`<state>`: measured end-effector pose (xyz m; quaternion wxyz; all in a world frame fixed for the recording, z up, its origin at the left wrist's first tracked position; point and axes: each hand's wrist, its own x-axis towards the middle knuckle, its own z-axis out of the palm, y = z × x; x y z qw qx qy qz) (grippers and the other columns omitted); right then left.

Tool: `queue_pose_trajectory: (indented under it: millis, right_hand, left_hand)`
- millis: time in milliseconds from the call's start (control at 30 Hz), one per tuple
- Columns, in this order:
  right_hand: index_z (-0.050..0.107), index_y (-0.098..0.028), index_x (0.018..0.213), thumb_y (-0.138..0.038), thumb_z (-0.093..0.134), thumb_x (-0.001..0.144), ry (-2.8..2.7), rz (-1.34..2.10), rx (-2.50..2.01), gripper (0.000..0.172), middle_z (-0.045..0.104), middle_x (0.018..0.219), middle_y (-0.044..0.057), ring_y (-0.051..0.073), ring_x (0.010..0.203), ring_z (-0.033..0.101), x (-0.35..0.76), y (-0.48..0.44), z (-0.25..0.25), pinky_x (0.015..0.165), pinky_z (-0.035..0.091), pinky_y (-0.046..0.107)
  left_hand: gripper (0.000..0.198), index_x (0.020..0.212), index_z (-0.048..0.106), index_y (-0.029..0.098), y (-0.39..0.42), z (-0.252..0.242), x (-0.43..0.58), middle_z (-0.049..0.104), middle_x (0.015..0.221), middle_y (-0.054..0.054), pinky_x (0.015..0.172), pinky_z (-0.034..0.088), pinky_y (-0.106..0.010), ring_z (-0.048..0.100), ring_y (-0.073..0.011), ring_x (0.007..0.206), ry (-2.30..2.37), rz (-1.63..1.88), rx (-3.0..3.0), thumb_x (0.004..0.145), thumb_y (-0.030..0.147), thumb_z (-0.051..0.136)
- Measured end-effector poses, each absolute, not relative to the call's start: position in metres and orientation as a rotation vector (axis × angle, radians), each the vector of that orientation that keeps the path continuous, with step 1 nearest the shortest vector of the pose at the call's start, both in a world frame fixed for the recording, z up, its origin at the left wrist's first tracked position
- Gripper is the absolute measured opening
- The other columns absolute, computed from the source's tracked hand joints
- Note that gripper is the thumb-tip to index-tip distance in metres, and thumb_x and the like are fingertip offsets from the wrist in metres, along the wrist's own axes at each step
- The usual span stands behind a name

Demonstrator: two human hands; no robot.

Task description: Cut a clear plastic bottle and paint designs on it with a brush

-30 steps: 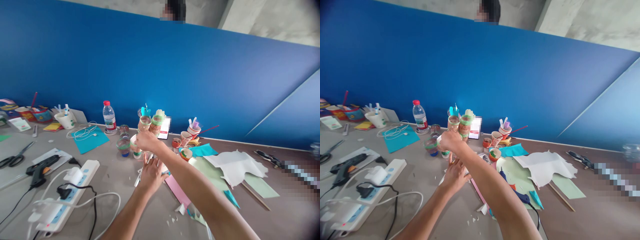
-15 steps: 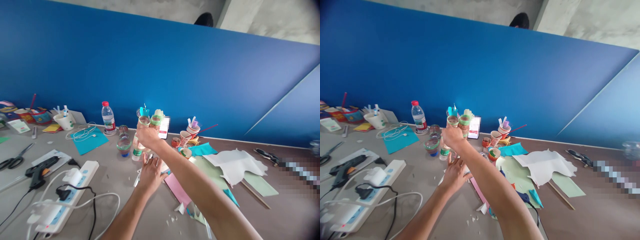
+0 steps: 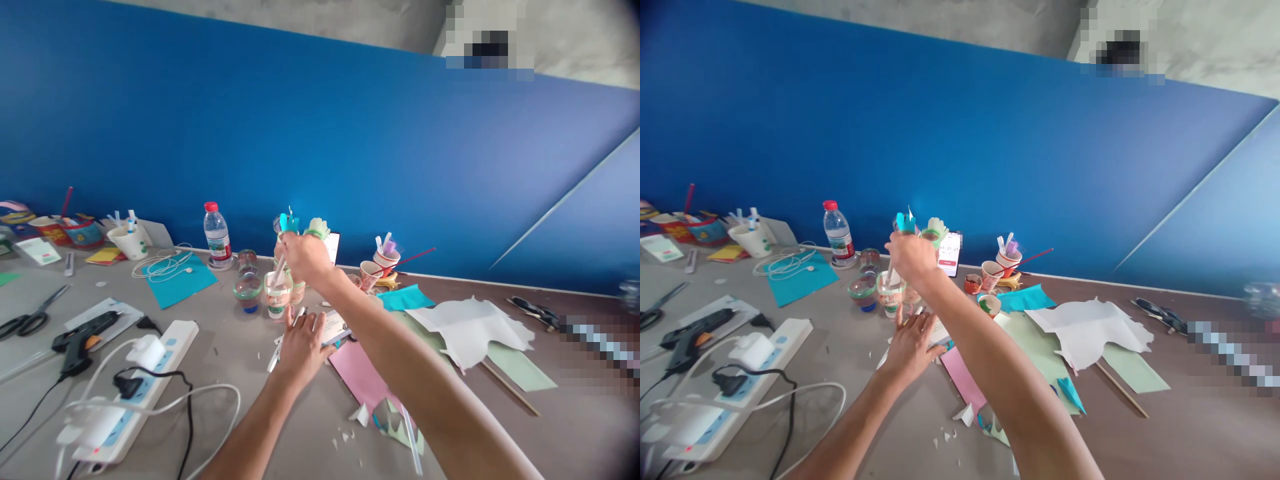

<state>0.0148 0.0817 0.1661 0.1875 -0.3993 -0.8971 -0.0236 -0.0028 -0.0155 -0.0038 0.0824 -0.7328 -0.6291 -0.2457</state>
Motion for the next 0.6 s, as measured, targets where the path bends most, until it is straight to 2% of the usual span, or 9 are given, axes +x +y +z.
queue_pose_trajectory:
  millis: [100, 233, 400, 500, 600]
  right_hand:
    - [0.064, -0.018, 0.091, -0.033, 0.043, 0.095, -2.258, -0.042, -1.074, 0.026, 0.07, 0.076, 0.007, 0.018, 0.068, 0.063, 0.048, 0.076, 0.185, 0.061, 0.041, 0.027]
    - [0.062, -0.019, 0.079, -0.034, 0.048, 0.091, -1.784, 0.239, -1.003, 0.024, 0.061, 0.062, 0.0, 0.012, 0.055, 0.052, 0.116, 0.062, 0.181, 0.056, 0.038, 0.024]
    - [0.052, -0.02, 0.063, -0.043, 0.055, 0.084, -1.267, 0.733, -1.098, 0.031, 0.048, 0.049, -0.005, 0.009, 0.043, 0.04, 0.181, 0.048, 0.104, 0.043, 0.031, 0.022]
    - [0.051, -0.02, 0.063, -0.049, 0.06, 0.078, -1.079, 0.951, -1.077, 0.034, 0.046, 0.047, -0.006, 0.009, 0.042, 0.037, 0.191, 0.046, 0.054, 0.041, 0.028, 0.023]
    - [0.052, -0.02, 0.066, -0.052, 0.064, 0.074, -0.902, 1.13, -0.974, 0.035, 0.046, 0.048, -0.007, 0.008, 0.041, 0.036, 0.188, 0.048, 0.026, 0.04, 0.028, 0.022]
  left_hand:
    - [0.058, 0.125, 0.048, 0.019, -0.015, -0.004, -0.003, 0.067, 0.107, -0.011, 0.111, 0.019, -0.064, 0.063, -0.0298, 0.103, -1.873, -0.72, -2.193, 0.075, 0.037, 0.072]
    - [0.061, 0.126, 0.047, 0.021, -0.016, -0.003, -0.004, 0.064, 0.118, -0.012, 0.111, 0.016, -0.065, 0.061, -0.031, 0.108, -1.825, -0.772, -2.203, 0.074, 0.039, 0.073]
    - [0.055, 0.124, 0.052, 0.022, -0.015, -0.001, -0.005, 0.066, 0.116, -0.012, 0.112, 0.014, -0.064, 0.061, -0.0316, 0.109, -1.756, -0.818, -2.2, 0.075, 0.038, 0.072]
    - [0.042, 0.115, 0.059, 0.022, -0.011, -0.005, -0.007, 0.068, 0.113, -0.013, 0.111, 0.015, -0.065, 0.062, -0.0328, 0.106, -1.752, -0.836, -2.147, 0.078, 0.041, 0.067]
    - [0.039, 0.111, 0.061, 0.021, -0.008, -0.006, -0.011, 0.067, 0.115, -0.014, 0.11, 0.016, -0.066, 0.061, -0.0344, 0.108, -1.73, -0.955, -2.136, 0.081, 0.045, 0.063]
